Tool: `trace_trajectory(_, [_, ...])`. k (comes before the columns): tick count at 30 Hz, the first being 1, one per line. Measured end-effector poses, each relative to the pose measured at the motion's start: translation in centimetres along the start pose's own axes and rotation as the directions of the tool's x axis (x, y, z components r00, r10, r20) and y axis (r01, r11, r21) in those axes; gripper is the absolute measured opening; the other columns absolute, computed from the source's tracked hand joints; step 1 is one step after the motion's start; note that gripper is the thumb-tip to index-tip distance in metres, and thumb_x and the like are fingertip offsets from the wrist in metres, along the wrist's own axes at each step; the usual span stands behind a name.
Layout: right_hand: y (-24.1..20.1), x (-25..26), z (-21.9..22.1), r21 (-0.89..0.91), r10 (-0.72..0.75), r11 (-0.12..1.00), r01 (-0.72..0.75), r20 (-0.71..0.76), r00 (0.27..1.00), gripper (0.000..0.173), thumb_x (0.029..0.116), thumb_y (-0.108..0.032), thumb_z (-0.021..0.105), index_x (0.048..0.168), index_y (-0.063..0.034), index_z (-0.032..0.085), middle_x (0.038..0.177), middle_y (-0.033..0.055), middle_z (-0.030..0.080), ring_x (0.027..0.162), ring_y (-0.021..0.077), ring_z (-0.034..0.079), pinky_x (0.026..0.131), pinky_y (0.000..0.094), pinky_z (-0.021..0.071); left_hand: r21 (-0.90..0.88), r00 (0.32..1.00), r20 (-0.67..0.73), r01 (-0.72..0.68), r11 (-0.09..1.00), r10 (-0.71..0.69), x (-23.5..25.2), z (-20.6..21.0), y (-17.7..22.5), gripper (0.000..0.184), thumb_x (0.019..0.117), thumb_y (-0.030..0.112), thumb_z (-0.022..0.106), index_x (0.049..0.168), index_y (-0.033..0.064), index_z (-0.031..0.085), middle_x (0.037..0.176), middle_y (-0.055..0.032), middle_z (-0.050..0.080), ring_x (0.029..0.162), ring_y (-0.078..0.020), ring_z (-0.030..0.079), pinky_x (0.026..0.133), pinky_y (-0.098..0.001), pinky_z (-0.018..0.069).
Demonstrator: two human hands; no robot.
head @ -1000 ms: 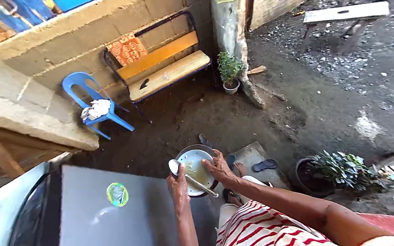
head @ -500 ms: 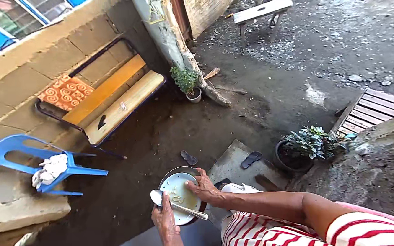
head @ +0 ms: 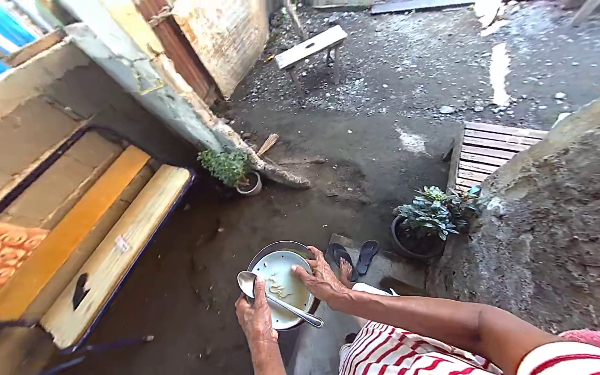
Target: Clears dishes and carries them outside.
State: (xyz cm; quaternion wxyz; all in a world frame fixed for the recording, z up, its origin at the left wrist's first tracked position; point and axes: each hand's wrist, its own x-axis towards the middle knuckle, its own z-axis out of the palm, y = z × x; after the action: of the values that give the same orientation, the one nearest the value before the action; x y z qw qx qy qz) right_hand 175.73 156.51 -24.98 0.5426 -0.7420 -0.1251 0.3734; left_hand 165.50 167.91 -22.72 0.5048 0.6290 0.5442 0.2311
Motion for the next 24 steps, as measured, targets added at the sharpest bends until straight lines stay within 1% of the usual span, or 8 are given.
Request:
trace_trajectory(2, [-0.7,2.5,-2.0,0.05,0.002,0.999,0.001,-0.073,0.997,0.04,0.1021,-0.038,0.06,0.124,-0.0072,0.073,0.168,0.021,0.021,0.141,0.0405,0.041,0.113,0.055,0.0391,0.017,0.997,0.075,-0.035,0.999,0.034,2.6,3.1,2.0,0.048,0.1006,0.03,0.067,0.132,-0.006,0.058,0.121,-0.0243,0.065,0.11,-0.029,0.065,0.098,-0.0474,0.0518])
trace_trajectory(5, [-2.0,6.6,-5.6,0.106,-0.002,0.994,0.02,-0.169,0.986,0.04,0.1021,-0.037,0.06,0.124,-0.0062,0.072,0.167,0.0219,0.022,0.141,0.0395,0.042,0.113,0.0537,0.0399,0.004,0.981,0.171,-0.096,0.995,0.094,6.3,8.6,5.1,0.048,0.0997,0.027,0.068,0.133,-0.0056,0.057,0.122,-0.0231,0.066,0.109,-0.0269,0.066,0.097,-0.0445,0.0539])
trace_trajectory(7, [-2.7,9.2,-8.1,0.126,0.001,0.992,0.029,-0.238,0.971,0.039,0.1017,-0.037,0.06,0.123,-0.0067,0.073,0.167,0.0224,0.021,0.143,0.0396,0.041,0.115,0.0528,0.0388,0.017,0.96,0.257,-0.121,0.992,0.113,8.5,12.2,7.0,0.05,0.1003,0.027,0.067,0.136,-0.0053,0.055,0.127,-0.0239,0.063,0.113,-0.0278,0.064,0.101,-0.0453,0.0518])
trace_trajectory(10, [-3.6,12.7,-11.8,0.165,0.032,0.986,0.028,-0.352,0.935,0.039,0.1016,-0.038,0.059,0.122,-0.0087,0.074,0.168,0.0222,0.02,0.142,0.0399,0.04,0.114,0.0537,0.0386,0.041,0.925,0.357,-0.156,0.987,0.132,11.1,18.2,9.8,0.05,0.0995,0.027,0.068,0.135,-0.0056,0.054,0.124,-0.0235,0.064,0.111,-0.0274,0.064,0.098,-0.0447,0.0527])
trace_trajectory(12, [-4.2,15.0,-14.3,0.2,0.055,0.979,0.035,-0.428,0.902,0.039,0.1016,-0.038,0.059,0.122,-0.0079,0.074,0.168,0.0222,0.02,0.141,0.0396,0.041,0.114,0.0531,0.0392,0.036,0.894,0.422,-0.183,0.982,0.151,12.7,22.2,11.7,0.05,0.0994,0.026,0.069,0.134,-0.0062,0.054,0.122,-0.0235,0.064,0.109,-0.0271,0.065,0.097,-0.0444,0.0528])
trace_trajectory(16, [-5.0,18.8,-19.3,0.26,0.133,0.965,0.019,-0.555,0.821,0.039,0.1017,-0.037,0.059,0.121,-0.0072,0.074,0.167,0.0226,0.02,0.142,0.0402,0.04,0.114,0.0542,0.0384,0.04,0.812,0.558,-0.231,0.972,0.17,14.8,30.0,15.3,0.048,0.099,0.026,0.07,0.133,-0.0057,0.056,0.122,-0.0236,0.065,0.11,-0.0276,0.064,0.098,-0.0448,0.0519])
trace_trajectory(20, [-6.1,22.7,-23.7,0.364,0.225,0.931,0.038,-0.651,0.725,0.039,0.1024,-0.036,0.059,0.123,-0.006,0.072,0.167,0.0231,0.02,0.143,0.0391,0.04,0.115,0.053,0.0386,0.076,0.707,0.687,-0.299,0.951,0.167,17.1,37.8,19.1,0.052,0.0979,0.029,0.071,0.134,-0.0053,0.057,0.127,-0.0254,0.062,0.116,-0.0318,0.062,0.101,-0.0494,0.0499])
trace_trajectory(24, [-6.4,27.0,-28.5,0.445,0.3,0.89,0.101,-0.738,0.604,0.039,0.1028,-0.034,0.06,0.124,-0.0035,0.071,0.166,0.0237,0.023,0.142,0.034,0.044,0.114,0.047,0.042,0.08,0.58,0.797,-0.372,0.925,0.165,18.7,46.3,22.7,0.055,0.0964,0.029,0.073,0.135,-0.0071,0.056,0.131,-0.0287,0.058,0.121,-0.0366,0.057,0.104,-0.0527,0.0459])
